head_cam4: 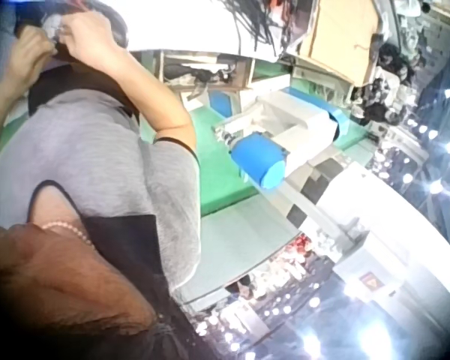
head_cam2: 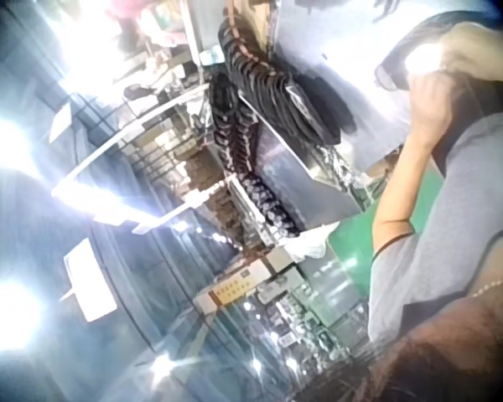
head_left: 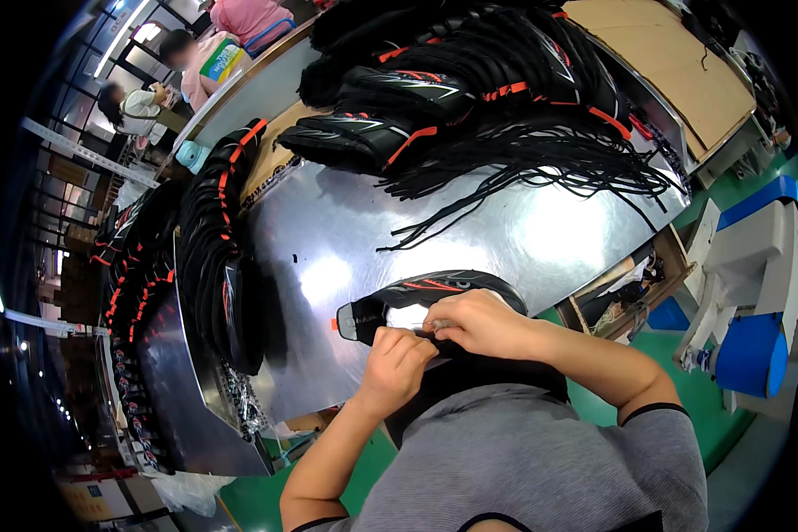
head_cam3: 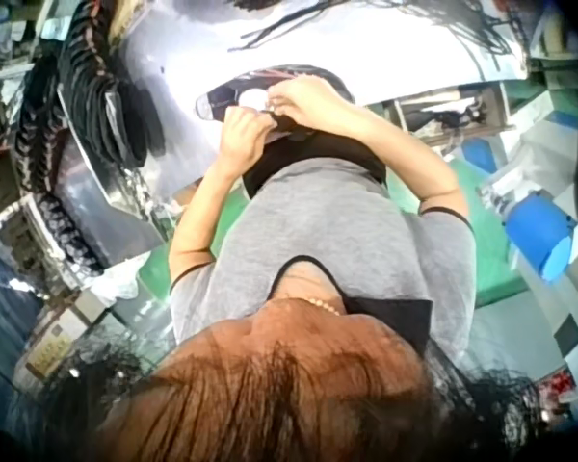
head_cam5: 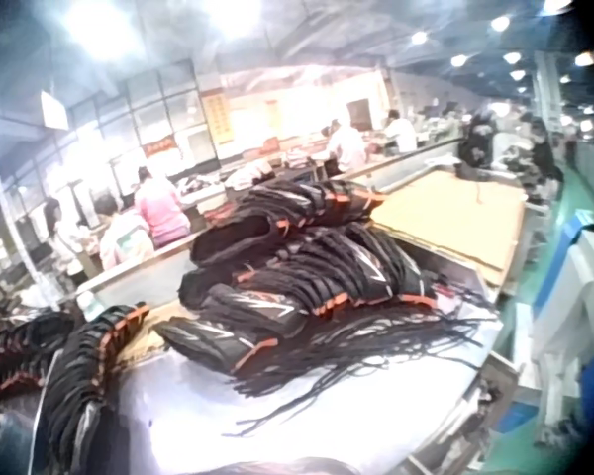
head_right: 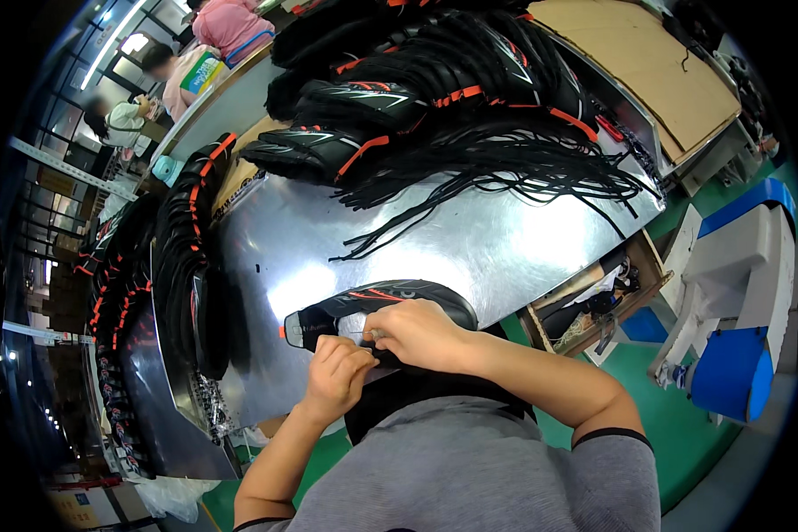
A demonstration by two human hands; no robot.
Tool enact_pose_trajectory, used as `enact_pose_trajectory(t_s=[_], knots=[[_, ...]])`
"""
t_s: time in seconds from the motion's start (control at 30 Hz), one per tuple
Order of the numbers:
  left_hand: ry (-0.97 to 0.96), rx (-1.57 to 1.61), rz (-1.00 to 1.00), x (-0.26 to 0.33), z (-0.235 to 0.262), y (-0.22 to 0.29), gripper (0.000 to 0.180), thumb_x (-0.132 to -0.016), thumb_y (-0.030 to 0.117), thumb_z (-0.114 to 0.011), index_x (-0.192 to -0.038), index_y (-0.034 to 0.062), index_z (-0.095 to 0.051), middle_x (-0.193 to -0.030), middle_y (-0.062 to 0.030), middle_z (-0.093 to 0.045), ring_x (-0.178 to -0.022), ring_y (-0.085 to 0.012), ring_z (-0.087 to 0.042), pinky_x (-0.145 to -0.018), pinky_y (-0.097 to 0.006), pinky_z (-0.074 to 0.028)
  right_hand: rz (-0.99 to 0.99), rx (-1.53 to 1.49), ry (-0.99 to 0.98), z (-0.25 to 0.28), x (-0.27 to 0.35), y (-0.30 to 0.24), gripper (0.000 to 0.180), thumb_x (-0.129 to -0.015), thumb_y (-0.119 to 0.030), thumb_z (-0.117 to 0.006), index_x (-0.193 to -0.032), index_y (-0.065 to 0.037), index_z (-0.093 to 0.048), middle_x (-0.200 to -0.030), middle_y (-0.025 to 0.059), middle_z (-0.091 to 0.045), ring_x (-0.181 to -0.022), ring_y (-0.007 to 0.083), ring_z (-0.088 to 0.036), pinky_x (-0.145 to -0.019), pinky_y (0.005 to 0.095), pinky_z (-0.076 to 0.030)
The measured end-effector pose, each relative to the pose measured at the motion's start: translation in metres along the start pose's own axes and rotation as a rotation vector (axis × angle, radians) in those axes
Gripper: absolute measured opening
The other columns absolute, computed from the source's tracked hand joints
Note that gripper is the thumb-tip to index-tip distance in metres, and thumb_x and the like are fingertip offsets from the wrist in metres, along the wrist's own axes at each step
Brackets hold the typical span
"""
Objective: The person repeatedly threads black shoelaces through the eyelets of black and red soccer cleats on a metal workbench. They pull the laces tight, adjust the tongue, and place each finished shoe aside before picking up the next one.
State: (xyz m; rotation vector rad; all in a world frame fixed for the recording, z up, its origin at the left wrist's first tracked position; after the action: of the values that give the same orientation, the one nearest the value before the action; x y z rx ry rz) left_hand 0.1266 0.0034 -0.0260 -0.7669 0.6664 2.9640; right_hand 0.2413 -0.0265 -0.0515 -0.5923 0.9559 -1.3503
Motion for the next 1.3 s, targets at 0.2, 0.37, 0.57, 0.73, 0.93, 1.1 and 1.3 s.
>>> enact_pose_trajectory(t_s=[0.2, 0.37, 0.57, 0.73, 0.93, 1.1, 1.3], knots=[[-0.159, 0.170, 0.156, -0.001, -0.003, -0.016, 0.035, -0.075, -0.003, -0.079, -0.103, 0.0044, -0.060, -0.083, -0.0079, -0.063, -0.078, -0.0242, -0.061, -0.073, -0.034, -0.047, 0.209, -0.133, 0.643, 0.140, -0.009, -0.049, 0.029, -0.078, 0.013, -0.059, -0.102, -0.002, -0.068, -0.088, 0.0106, -0.070, -0.078, 0.0192, -0.071, -0.067, 0.0312, -0.056], [-0.179, 0.565, 0.688, 0.011, -0.008, -0.050, 0.097, -0.081, 0.000, -0.080, -0.154, 0.0107, -0.018, -0.097, -0.0086, -0.070, -0.087, -0.0115, -0.064, -0.074, -0.030, -0.053, -0.214, -0.350, 0.191, 0.052, -0.010, 0.021, 0.017, -0.087, -0.007, -0.072, -0.103, -0.002, -0.071, -0.087, 0.0078, -0.074, -0.081, 0.0151, -0.070, -0.075, 0.0296, -0.054], [-0.008, 0.101, 0.775, 0.001, 0.002, -0.058, 0.044, -0.091, 0.020, -0.071, -0.131, 0.0055, -0.058, -0.108, -0.0157, -0.068, -0.101, -0.0297, -0.066, -0.091, -0.034, -0.051, -0.282, -0.527, 0.238, 0.020, -0.012, 0.040, 0.014, -0.086, -0.007, -0.075, -0.099, -0.002, -0.073, -0.086, 0.0019, -0.072, -0.078, 0.0067, -0.062, -0.072, 0.0236, -0.051], [0.133, 0.033, 0.862, -0.002, 0.002, -0.049, 0.039, -0.079, 0.016, -0.083, -0.113, 0.0047, -0.068, -0.102, -0.0125, -0.070, -0.096, -0.0244, -0.064, -0.086, -0.034, -0.052, -0.320, -0.535, 0.130, 0.016, -0.009, 0.034, 0.018, -0.089, -0.011, -0.072, -0.102, 0.000, -0.070, -0.087, 0.0078, -0.073, -0.080, 0.0138, -0.068, -0.073, 0.0276, -0.053], [0.175, -0.027, 0.837, -0.001, 0.005, -0.046, 0.040, -0.075, 0.015, -0.085, -0.110, 0.0046, -0.069, -0.098, -0.0115, -0.070, -0.089, -0.0229, -0.062, -0.081, -0.034, -0.051, -0.321, -0.179, 0.172, 0.040, 0.015, 0.024, 0.027, -0.098, -0.020, -0.061, -0.113, 0.000, -0.051, -0.084, 0.0182, -0.071, -0.078, 0.0368, -0.070, -0.068, 0.0423, -0.053], [0.160, -0.069, 0.814, -0.003, 0.004, -0.045, 0.040, -0.074, 0.014, -0.085, -0.110, 0.0045, -0.069, -0.099, -0.0111, -0.070, -0.090, -0.0238, -0.062, -0.081, -0.035, -0.051, -0.295, -0.027, 0.068, 0.031, 0.022, 0.017, 0.021, -0.098, -0.019, -0.060, -0.105, -0.002, -0.050, -0.076, 0.0140, -0.069, -0.071, 0.0358, -0.068, -0.064, 0.0444, -0.051], [0.163, -0.074, 0.798, -0.003, 0.005, -0.042, 0.042, -0.074, 0.013, -0.085, -0.111, 0.0048, -0.068, -0.102, -0.0105, -0.070, -0.091, -0.0250, -0.062, -0.084, -0.035, -0.050, -0.227, 0.156, -0.017, 0.028, 0.005, 0.010, 0.024, -0.095, -0.017, -0.063, -0.107, -0.002, -0.050, -0.076, 0.0127, -0.070, -0.071, 0.0348, -0.068, -0.063, 0.0437, -0.050]])
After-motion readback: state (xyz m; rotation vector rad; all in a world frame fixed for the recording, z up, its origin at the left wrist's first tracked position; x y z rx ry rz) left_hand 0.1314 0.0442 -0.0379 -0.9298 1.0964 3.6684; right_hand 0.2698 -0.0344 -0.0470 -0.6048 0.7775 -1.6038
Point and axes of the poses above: each hand's wrist, its own x-axis away from the middle knuckle, its own z-axis out of the back of the hand, y = z × x, the point moved 9 cm from there along -x, towards the middle knuckle
